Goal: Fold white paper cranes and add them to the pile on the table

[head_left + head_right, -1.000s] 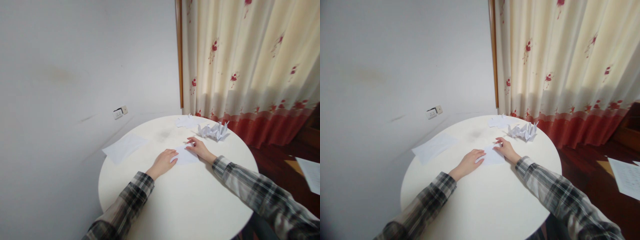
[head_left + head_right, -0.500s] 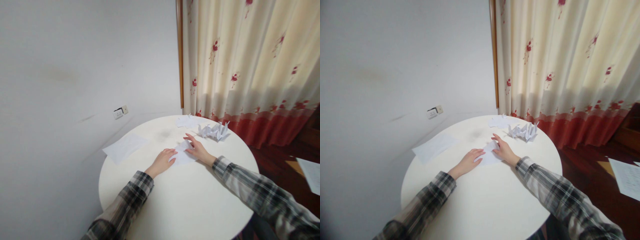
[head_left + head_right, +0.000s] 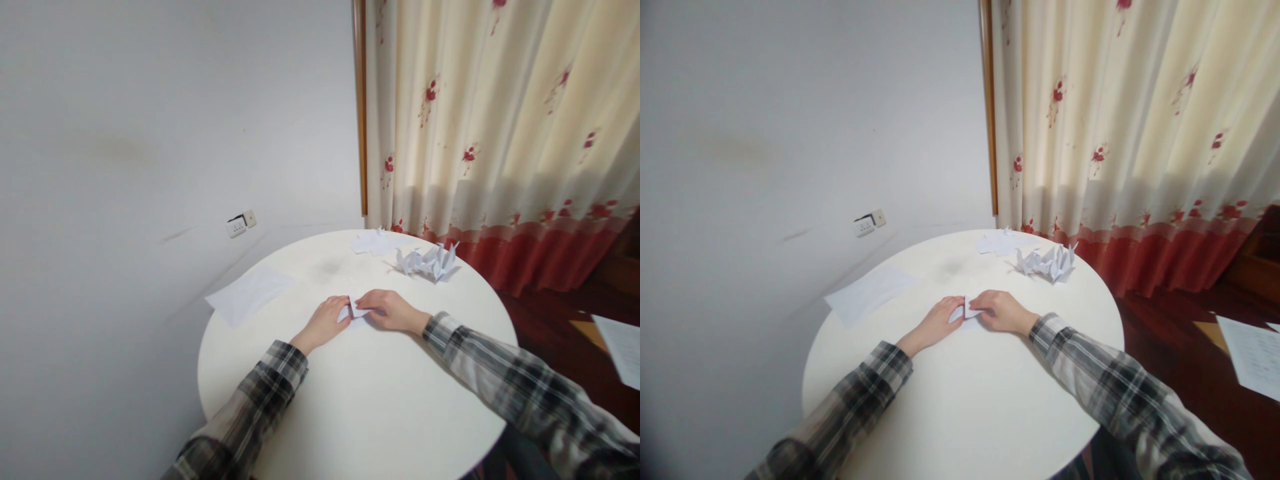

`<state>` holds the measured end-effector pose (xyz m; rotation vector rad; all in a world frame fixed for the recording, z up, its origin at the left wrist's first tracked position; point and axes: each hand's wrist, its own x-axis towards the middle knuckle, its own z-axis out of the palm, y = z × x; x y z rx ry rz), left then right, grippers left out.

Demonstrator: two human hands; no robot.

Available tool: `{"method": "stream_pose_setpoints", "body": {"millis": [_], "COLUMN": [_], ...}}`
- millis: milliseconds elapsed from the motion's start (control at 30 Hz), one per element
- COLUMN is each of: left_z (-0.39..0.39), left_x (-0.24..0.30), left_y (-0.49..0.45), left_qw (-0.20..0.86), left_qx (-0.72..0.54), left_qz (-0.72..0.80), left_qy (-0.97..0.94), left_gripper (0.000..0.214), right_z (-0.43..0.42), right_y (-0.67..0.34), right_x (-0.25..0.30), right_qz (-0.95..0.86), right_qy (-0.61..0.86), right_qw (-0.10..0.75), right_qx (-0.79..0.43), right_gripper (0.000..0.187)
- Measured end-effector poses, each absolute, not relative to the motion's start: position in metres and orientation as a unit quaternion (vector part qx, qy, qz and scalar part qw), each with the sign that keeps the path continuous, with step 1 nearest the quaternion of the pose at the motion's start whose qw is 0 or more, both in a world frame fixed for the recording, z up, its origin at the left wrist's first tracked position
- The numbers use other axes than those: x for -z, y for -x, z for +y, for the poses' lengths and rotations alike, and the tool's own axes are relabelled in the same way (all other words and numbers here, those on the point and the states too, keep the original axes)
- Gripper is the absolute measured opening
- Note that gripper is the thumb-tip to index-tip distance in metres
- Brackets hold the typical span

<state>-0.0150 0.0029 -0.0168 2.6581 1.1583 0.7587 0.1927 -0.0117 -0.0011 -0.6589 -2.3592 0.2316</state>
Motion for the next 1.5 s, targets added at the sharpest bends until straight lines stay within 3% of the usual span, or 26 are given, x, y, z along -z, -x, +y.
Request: {"method": "stream_pose_setpoints", "body": {"millis": [267, 1100, 1500], "left_z": [0.003, 0.009, 0.01], "left_x": [0.02, 0.026, 0.027], "left_y": [0.016, 0.021, 0.021], "left_qw": [0.097, 0.065, -0.026], "left_qx": [-0.283, -0.221, -0.139], "left_qz": [0.399, 0.378, 0.393], "left_qy": [-0.867, -0.897, -0.909], "left_gripper": [0.039, 0.041, 0.045], "right_z": [-0.012, -0.008, -0.005], "right_y": [-0.191, -0.19, -0.191], "right_x": [0.001, 0.007, 0.01], "right_qz": [-0.935, -0.925, -0.928], "right_qy": [0.217, 0.231, 0.219], "right_qw": [0.271, 0.281, 0.282], "right_qx": [-0.073, -0.111, -0.105], "right_gripper": [0.025, 0.018, 0.018]}}
